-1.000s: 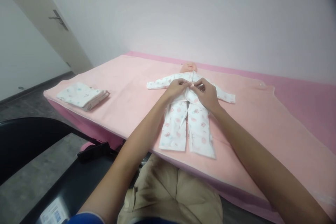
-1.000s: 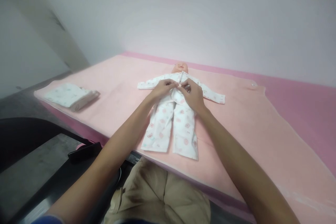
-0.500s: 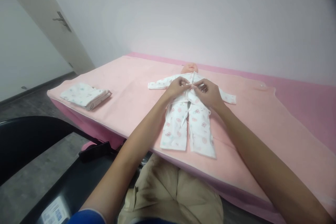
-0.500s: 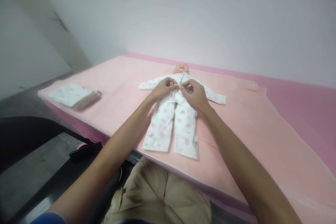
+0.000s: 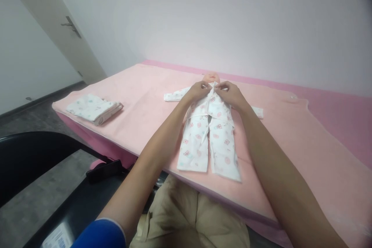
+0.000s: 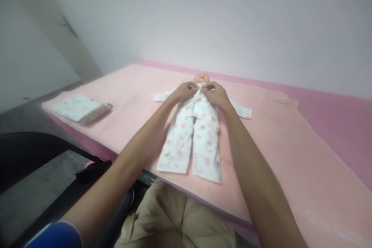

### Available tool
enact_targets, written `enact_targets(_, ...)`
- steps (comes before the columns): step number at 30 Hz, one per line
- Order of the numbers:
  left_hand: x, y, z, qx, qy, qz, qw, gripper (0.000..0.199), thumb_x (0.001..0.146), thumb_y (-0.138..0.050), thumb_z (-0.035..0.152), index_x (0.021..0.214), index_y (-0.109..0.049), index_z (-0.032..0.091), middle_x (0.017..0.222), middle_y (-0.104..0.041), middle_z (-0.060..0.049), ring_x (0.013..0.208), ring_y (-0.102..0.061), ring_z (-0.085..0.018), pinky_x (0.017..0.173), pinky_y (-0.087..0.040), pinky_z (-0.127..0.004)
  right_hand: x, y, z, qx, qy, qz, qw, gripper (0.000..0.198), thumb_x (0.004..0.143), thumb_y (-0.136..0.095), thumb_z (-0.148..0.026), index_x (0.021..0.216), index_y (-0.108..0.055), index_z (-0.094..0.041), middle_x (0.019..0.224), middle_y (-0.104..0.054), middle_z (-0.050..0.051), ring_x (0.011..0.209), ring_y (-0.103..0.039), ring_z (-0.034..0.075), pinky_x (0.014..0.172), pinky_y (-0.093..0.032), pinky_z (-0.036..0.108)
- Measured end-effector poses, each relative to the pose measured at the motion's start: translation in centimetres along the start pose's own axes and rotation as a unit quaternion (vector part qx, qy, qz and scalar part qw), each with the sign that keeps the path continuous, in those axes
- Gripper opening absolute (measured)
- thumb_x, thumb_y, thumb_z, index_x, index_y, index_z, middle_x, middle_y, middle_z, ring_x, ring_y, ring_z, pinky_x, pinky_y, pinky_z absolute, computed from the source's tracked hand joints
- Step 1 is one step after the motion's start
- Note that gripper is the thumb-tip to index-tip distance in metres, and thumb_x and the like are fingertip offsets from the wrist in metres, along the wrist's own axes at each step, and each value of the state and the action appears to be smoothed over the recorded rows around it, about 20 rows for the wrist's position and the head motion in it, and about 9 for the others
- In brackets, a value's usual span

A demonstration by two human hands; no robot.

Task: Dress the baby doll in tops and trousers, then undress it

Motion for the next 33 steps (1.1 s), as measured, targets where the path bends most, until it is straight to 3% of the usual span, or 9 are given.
enact_targets(8,0.0,0.3,-1.0,-0.078,-0.015,-0.014,0.997,0.029,0.082,-0.077,0.044,0.088,-0.073,0.016,0.096,-0.073,-0.007,0.086,-0.063,-0.017,0.082,-0.046,-0.030,-1.3,0.8,0.2,0.079,-0.010,-0.032,0.996,0.035,0.079,-0.084,-0.045,0.105,-0.076,-0.023,0.115,-0.077,0.008,0.101,-0.070,0.025,0.090,-0.057,0.040)
enact_targets(12,0.7,0.1,-1.5,-0.113,-0.005,-0.016,0.993,0.028,0.077,-0.081,0.040,0.090,-0.077,0.016,0.099,-0.075,-0.007,0.088,-0.064,-0.017,0.083,-0.047,-0.029,-1.5,0.4,0.4,0.097,0.000,-0.015,0.995,0.036,0.079,-0.085,-0.047,0.104,-0.076,-0.023,0.118,-0.077,0.008,0.103,-0.071,0.026,0.090,-0.058,0.039)
enact_targets(17,1.1,0.4,-1.2,-0.084,0.035,-0.033,0.995,0.025,0.076,-0.081,0.037,0.088,-0.079,0.015,0.087,-0.072,-0.006,0.080,-0.061,-0.017,0.076,-0.045,-0.029,-1.7,0.0,0.6,0.098,-0.009,-0.007,0.995,0.038,0.079,-0.084,-0.049,0.105,-0.076,-0.022,0.115,-0.077,0.007,0.100,-0.071,0.023,0.086,-0.057,0.036)
enact_targets(21,0.1,0.2,-0.7,-0.100,0.049,-0.013,0.994,0.024,0.081,-0.077,0.038,0.080,-0.073,0.014,0.078,-0.065,-0.005,0.073,-0.055,-0.016,0.072,-0.042,-0.030,-2.2,0.0,-0.7,0.049,-0.020,0.009,0.999,0.036,0.084,-0.080,-0.054,0.101,-0.076,-0.022,0.111,-0.078,0.006,0.099,-0.071,0.022,0.084,-0.055,0.033)
enact_targets(25,-0.9,-0.4,-0.7,-0.076,0.016,0.005,0.997,0.031,0.088,-0.072,0.043,0.073,-0.061,0.018,0.072,-0.056,-0.002,0.065,-0.047,-0.014,0.067,-0.037,-0.030,-2.5,-0.2,-2.4,-0.040,-0.059,0.032,0.997,0.046,0.084,-0.075,-0.067,0.097,-0.073,-0.023,0.107,-0.077,0.006,0.091,-0.070,0.022,0.077,-0.053,0.033)
enact_targets(33,-0.6,-1.4,-1.9,-0.074,-0.048,0.010,0.996,0.027,0.093,-0.066,0.043,0.085,-0.060,0.018,0.081,-0.056,-0.002,0.072,-0.048,-0.014,0.070,-0.037,-0.028,-2.3,-0.1,-3.1,-0.089,-0.118,0.016,0.989,0.030,0.084,-0.078,-0.048,0.096,-0.073,-0.022,0.092,-0.076,0.005,0.076,-0.068,0.019,0.074,-0.051,0.032)
Point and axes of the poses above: each hand's wrist, its own x-axis towards the middle knuckle, its own y-axis out of the back of the hand, z = x × y, the point moved 1 cm from there along x, towards the middle knuckle
